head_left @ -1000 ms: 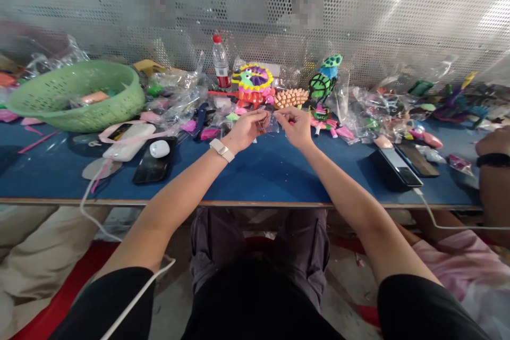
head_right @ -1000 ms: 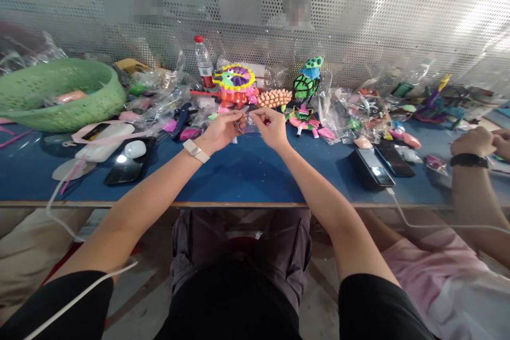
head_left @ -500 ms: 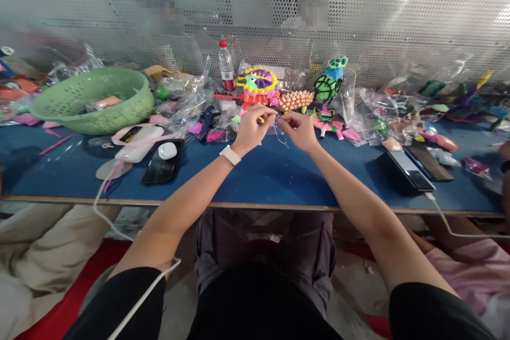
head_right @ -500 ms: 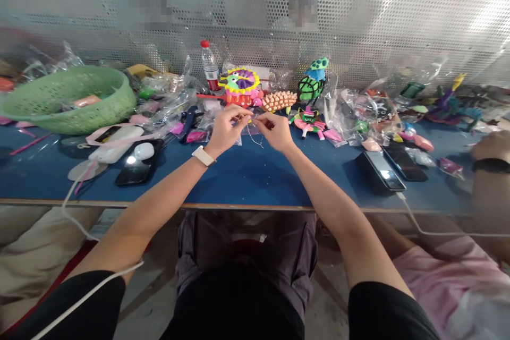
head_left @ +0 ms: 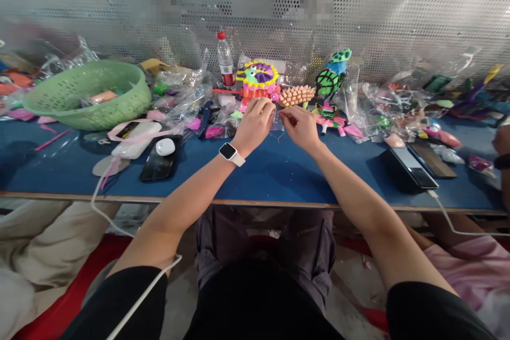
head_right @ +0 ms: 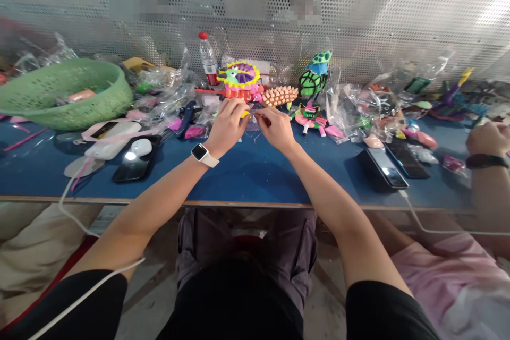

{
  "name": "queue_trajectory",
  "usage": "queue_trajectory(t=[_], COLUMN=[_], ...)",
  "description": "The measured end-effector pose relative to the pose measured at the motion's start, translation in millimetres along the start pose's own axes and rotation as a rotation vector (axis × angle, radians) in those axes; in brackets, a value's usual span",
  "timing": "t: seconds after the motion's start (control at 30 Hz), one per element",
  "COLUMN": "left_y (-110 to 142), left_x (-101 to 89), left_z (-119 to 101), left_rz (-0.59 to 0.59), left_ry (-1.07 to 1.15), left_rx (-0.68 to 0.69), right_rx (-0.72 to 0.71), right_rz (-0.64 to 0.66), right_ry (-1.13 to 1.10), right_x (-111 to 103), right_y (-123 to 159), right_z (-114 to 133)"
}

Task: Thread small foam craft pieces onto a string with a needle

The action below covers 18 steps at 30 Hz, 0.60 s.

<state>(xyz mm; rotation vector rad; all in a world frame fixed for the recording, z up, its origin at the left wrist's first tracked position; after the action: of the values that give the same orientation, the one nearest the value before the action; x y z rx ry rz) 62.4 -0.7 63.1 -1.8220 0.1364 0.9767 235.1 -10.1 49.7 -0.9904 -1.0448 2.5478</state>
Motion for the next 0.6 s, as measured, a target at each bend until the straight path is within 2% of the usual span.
queue_trajectory(t=[0.2,0.43,0.6], left_y=[0.6,0.4,-1.6], left_x=[6.1,6.9,11.0], left_z=[8.9,14.0,19.2], left_rz=[0.027,-0.009,-0.022], left_ry=[0.036,0.036,0.224], left_rx=[-0.012,-0.01,-0.087], right_rx=[-0.035,-0.103,-0.12], right_rz=[-0.022,-0.036,-0.023], right_ry=[-0.012,-0.061,-0.025], right_x=[1.5,3.9,3.6], right_y=[0.8,0.5,0.6], right_z=[-6.0,-9.6,-11.3])
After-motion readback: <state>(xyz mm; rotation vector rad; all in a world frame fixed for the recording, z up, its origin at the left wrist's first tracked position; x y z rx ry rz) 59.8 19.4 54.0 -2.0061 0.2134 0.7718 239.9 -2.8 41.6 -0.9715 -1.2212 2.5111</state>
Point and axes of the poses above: each hand's wrist, its own y-axis away from the middle knuckle, its own x-axis out of the palm, z = x × y, the point moved 5 cm from there along -y, towards the middle knuckle, and after that the axes turned 5 degrees about x, right-handed, at the moved point
